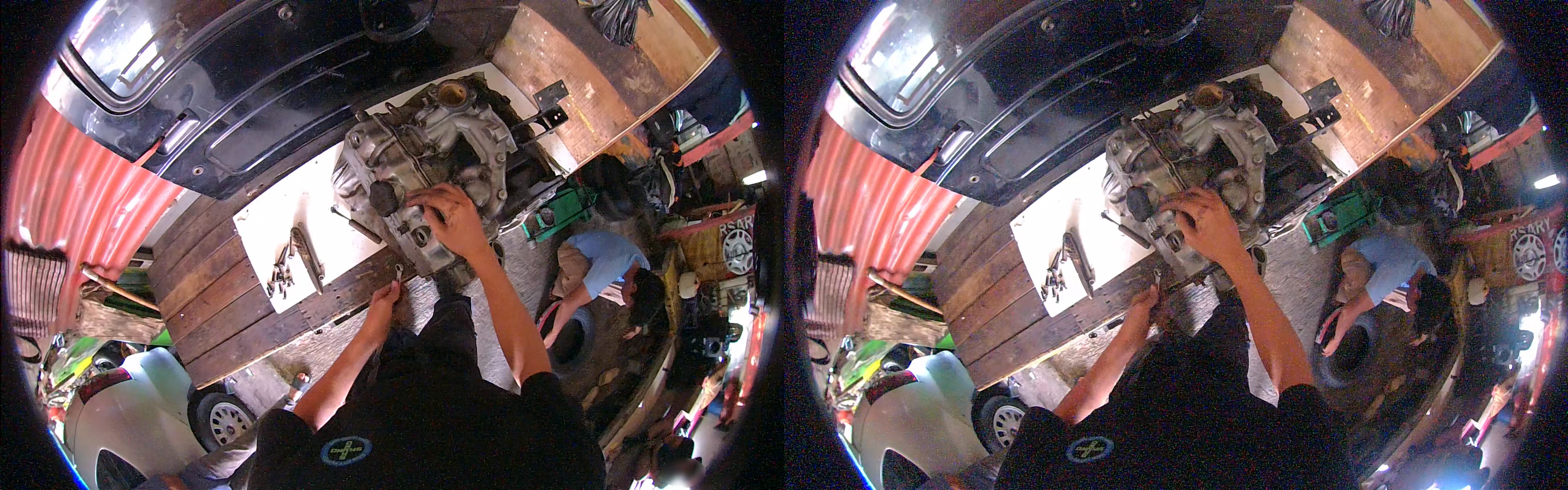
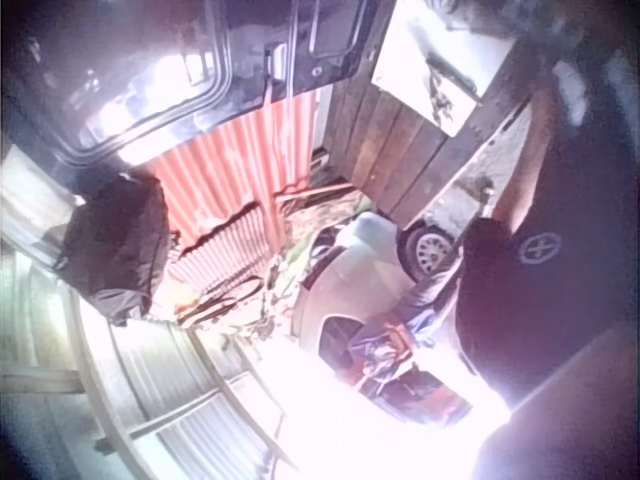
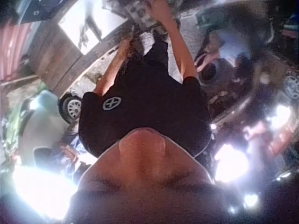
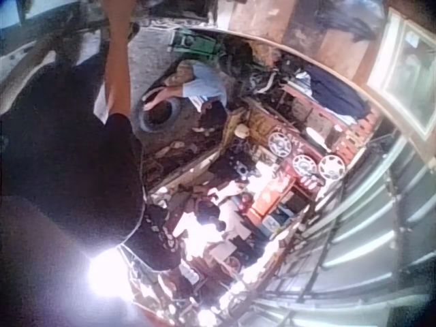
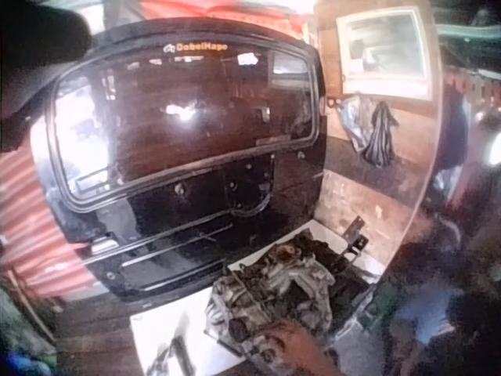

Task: The person uses a wrench to loosen and remove bolts from a car engine block resting on a wooden workbench. They place the removed bolts on a white sheet beside the engine and continue working on different bolt locations.

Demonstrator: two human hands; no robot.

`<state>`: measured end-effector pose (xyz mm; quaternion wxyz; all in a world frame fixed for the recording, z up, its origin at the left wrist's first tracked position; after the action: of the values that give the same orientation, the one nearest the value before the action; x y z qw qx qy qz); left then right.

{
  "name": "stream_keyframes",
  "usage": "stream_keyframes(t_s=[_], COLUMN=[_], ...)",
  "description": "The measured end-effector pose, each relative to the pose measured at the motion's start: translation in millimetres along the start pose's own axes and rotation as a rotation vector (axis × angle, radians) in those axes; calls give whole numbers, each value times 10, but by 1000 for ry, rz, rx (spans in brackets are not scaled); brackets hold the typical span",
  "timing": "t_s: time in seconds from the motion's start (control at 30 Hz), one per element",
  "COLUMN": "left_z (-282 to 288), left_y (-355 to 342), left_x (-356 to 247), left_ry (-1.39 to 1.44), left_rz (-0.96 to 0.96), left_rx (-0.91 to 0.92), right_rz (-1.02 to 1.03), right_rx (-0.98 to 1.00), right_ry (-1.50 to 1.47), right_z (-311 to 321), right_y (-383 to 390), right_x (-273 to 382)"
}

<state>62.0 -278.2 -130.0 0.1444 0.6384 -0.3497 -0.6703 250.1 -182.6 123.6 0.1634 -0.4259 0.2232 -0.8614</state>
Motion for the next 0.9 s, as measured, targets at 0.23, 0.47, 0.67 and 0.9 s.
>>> stream_keyframes(t_s=[0.23,0.47,0.67,0.9], left_z=[92,-99,-268,-407], left_y=[254,157,301,246], left_x=[-1321,-1763,-1996,-1989], left_ry=[-1099,-1545,-1628,-1745], left_rz=[-828,-1000,-1236,-1215], left_rx=[-68,-54,-45,97], right_rz=[-8,-10,-32,-19], right_rx=[34,25,39,33], right_ry=[-14,2,-13,-12], right_z=[13,14,0,1], right_y=[-24,-15,-5,-16], right_x=[10,18,-2,-4])
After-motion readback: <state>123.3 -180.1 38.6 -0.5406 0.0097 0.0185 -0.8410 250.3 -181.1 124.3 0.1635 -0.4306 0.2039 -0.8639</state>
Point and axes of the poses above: each hand's wrist, its own y-axis away from the middle knuckle, its own z-axis out of the back of the hand, x = y × z, the point moved 9 cm from there along -y, towards the middle knuckle, and after that the axes turned 10 degrees about -y, right-handed, at the moved point
